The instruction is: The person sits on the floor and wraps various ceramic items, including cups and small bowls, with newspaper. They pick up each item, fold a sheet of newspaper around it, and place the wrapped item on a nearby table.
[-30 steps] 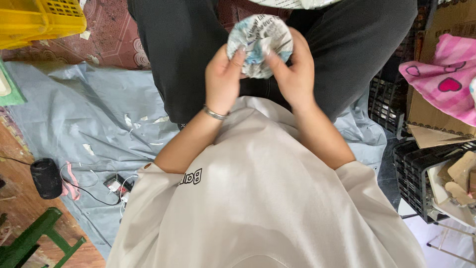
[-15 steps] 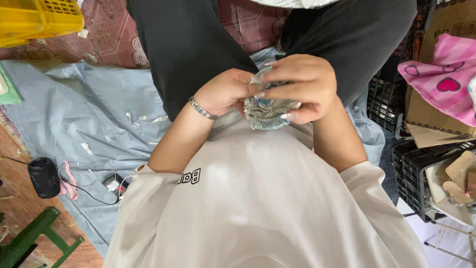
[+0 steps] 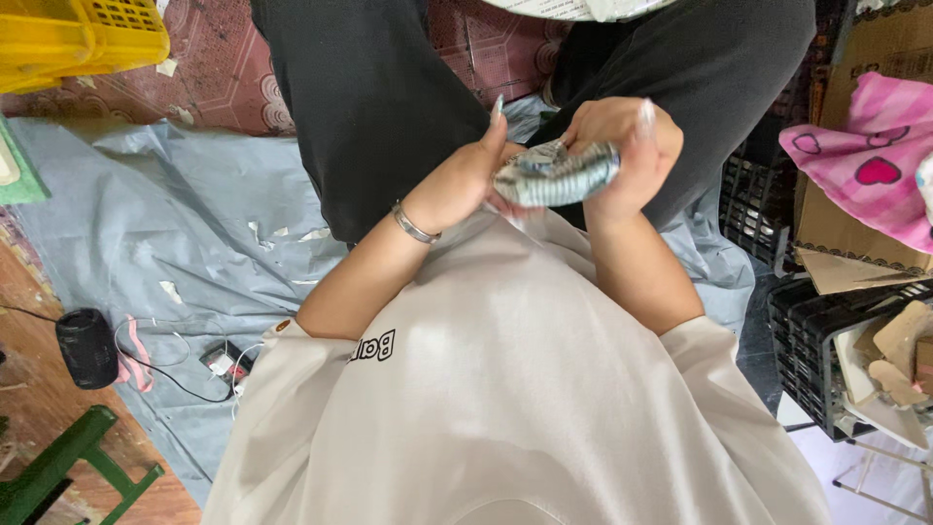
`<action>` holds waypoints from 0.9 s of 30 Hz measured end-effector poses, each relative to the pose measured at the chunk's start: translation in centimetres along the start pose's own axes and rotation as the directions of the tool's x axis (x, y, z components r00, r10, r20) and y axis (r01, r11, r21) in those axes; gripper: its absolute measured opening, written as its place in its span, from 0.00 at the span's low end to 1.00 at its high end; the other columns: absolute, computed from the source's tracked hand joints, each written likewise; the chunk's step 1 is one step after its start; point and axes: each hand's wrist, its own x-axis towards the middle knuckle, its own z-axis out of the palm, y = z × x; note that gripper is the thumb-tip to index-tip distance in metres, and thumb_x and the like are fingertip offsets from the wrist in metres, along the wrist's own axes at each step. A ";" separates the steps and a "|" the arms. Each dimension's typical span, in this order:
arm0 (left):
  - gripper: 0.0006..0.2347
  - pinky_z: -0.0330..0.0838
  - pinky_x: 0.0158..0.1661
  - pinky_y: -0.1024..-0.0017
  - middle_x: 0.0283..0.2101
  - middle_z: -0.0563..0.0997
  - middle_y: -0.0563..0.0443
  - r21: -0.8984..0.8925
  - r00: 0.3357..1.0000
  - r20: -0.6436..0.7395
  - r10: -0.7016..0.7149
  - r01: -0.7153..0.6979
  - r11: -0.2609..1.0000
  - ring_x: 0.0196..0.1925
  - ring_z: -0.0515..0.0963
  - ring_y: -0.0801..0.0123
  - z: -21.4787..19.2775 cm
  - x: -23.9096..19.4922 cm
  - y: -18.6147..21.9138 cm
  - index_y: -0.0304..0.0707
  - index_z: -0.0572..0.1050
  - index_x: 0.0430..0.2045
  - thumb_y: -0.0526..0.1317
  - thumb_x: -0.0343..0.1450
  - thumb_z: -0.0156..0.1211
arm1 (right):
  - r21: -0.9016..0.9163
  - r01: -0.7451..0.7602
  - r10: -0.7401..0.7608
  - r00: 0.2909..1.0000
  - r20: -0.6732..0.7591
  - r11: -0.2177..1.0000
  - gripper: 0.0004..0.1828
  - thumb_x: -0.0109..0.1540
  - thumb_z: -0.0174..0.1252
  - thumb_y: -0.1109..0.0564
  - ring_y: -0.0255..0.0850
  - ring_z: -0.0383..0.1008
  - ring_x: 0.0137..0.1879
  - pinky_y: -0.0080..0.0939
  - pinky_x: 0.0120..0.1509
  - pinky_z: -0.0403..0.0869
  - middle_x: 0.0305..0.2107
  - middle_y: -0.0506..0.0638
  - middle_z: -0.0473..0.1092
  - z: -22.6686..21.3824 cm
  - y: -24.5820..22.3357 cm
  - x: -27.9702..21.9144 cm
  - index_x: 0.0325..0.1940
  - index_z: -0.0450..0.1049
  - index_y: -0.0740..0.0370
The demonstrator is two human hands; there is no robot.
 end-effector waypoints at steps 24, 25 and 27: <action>0.18 0.57 0.76 0.66 0.74 0.62 0.42 0.090 0.593 -0.443 0.672 -0.717 0.691 0.77 0.61 0.63 2.7 0.2 -1.1 0.31 0.62 0.67 0.40 0.84 0.48 | -0.133 -0.303 0.271 0.939 -0.211 0.944 0.08 0.71 0.59 0.60 0.35 0.75 0.43 0.34 0.53 0.74 0.38 0.50 0.78 2.2 1.4 -1.8 0.44 0.76 0.70; 0.20 0.57 0.76 0.65 0.76 0.59 0.44 -0.024 0.607 -0.443 0.660 -0.744 0.667 0.78 0.59 0.64 2.6 0.3 -1.1 0.34 0.57 0.70 0.41 0.83 0.49 | -0.154 -0.311 0.278 0.939 -0.203 0.938 0.08 0.71 0.60 0.60 0.34 0.72 0.41 0.33 0.49 0.72 0.36 0.49 0.76 1.7 1.5 -1.8 0.43 0.76 0.70; 0.19 0.56 0.75 0.66 0.77 0.59 0.45 0.098 0.620 -0.374 0.690 -0.714 0.694 0.78 0.58 0.65 2.2 0.1 -0.9 0.32 0.60 0.71 0.42 0.86 0.47 | -0.198 -0.331 0.295 0.936 -0.192 0.922 0.09 0.72 0.63 0.60 0.31 0.66 0.37 0.29 0.41 0.66 0.31 0.46 0.72 0.8 1.8 -2.0 0.41 0.76 0.71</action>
